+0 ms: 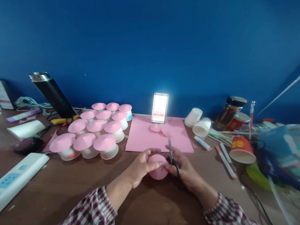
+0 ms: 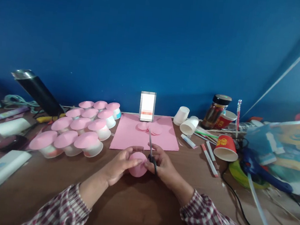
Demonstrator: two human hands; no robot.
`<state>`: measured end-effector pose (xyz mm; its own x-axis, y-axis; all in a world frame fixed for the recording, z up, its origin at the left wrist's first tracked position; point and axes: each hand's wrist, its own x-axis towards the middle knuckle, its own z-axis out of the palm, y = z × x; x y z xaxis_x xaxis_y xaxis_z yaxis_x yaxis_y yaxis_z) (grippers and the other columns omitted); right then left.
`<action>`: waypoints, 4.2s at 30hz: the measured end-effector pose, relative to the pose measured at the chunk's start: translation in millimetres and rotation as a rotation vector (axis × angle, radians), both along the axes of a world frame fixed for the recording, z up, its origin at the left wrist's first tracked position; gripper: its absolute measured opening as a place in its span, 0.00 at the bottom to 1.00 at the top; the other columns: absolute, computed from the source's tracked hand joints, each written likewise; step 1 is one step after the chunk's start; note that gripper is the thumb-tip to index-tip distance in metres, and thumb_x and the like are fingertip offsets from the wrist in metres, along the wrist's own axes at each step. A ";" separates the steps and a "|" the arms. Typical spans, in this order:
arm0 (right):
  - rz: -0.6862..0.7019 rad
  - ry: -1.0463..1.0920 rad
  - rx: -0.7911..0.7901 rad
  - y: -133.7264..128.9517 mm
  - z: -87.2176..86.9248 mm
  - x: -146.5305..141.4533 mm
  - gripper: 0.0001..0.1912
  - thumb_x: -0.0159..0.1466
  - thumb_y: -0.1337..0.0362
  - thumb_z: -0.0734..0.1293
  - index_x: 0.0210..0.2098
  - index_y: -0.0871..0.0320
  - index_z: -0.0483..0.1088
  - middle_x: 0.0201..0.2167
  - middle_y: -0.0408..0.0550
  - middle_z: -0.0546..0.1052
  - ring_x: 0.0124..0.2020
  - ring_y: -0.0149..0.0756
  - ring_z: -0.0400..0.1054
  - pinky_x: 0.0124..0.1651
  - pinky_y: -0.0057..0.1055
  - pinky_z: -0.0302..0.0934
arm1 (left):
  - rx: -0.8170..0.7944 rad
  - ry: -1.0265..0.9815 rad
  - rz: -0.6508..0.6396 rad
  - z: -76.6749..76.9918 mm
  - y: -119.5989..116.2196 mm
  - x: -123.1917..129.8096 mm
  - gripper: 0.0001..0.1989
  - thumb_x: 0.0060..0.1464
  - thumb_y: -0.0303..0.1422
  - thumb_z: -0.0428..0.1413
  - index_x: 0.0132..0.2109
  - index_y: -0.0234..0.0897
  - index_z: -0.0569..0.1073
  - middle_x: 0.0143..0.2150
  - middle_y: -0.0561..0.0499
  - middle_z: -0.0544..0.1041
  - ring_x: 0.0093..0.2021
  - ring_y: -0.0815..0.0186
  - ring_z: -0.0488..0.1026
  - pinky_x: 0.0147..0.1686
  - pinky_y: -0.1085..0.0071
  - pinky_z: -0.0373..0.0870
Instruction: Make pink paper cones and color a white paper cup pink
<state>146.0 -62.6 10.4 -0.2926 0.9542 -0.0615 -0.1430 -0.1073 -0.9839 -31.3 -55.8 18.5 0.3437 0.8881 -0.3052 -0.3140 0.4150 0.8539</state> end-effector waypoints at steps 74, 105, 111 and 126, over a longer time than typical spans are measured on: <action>0.244 -0.173 0.188 -6.3 6.5 -4.7 0.14 0.62 0.56 0.65 0.37 0.62 0.71 0.26 0.43 0.65 0.27 0.28 0.56 0.30 0.24 0.56 | -0.091 -0.367 0.175 -12.6 8.4 -7.3 0.09 0.45 0.29 0.64 0.33 0.32 0.72 0.29 0.50 0.77 0.30 0.69 0.73 0.34 0.73 0.70; 0.234 -0.162 0.147 -7.0 9.9 -5.6 0.15 0.61 0.54 0.66 0.29 0.62 0.69 0.22 0.41 0.63 0.25 0.27 0.56 0.30 0.24 0.56 | -0.114 -0.300 0.167 -10.2 7.1 -8.0 0.10 0.43 0.29 0.65 0.33 0.31 0.73 0.28 0.51 0.75 0.28 0.72 0.71 0.31 0.75 0.67; 0.236 -0.197 0.156 -6.6 8.8 -5.6 0.17 0.62 0.54 0.65 0.39 0.64 0.72 0.24 0.42 0.65 0.25 0.28 0.56 0.28 0.23 0.55 | -0.094 -0.291 0.152 -8.3 7.0 -7.8 0.10 0.43 0.31 0.65 0.33 0.31 0.72 0.28 0.51 0.75 0.28 0.71 0.71 0.31 0.74 0.67; 0.214 -0.220 0.132 -7.9 9.3 -5.9 0.22 0.61 0.52 0.65 0.45 0.64 0.73 0.22 0.43 0.66 0.24 0.28 0.56 0.22 0.21 0.53 | -0.093 -0.286 0.161 -11.2 8.7 -9.4 0.12 0.43 0.31 0.65 0.35 0.31 0.74 0.31 0.49 0.76 0.30 0.69 0.72 0.34 0.73 0.68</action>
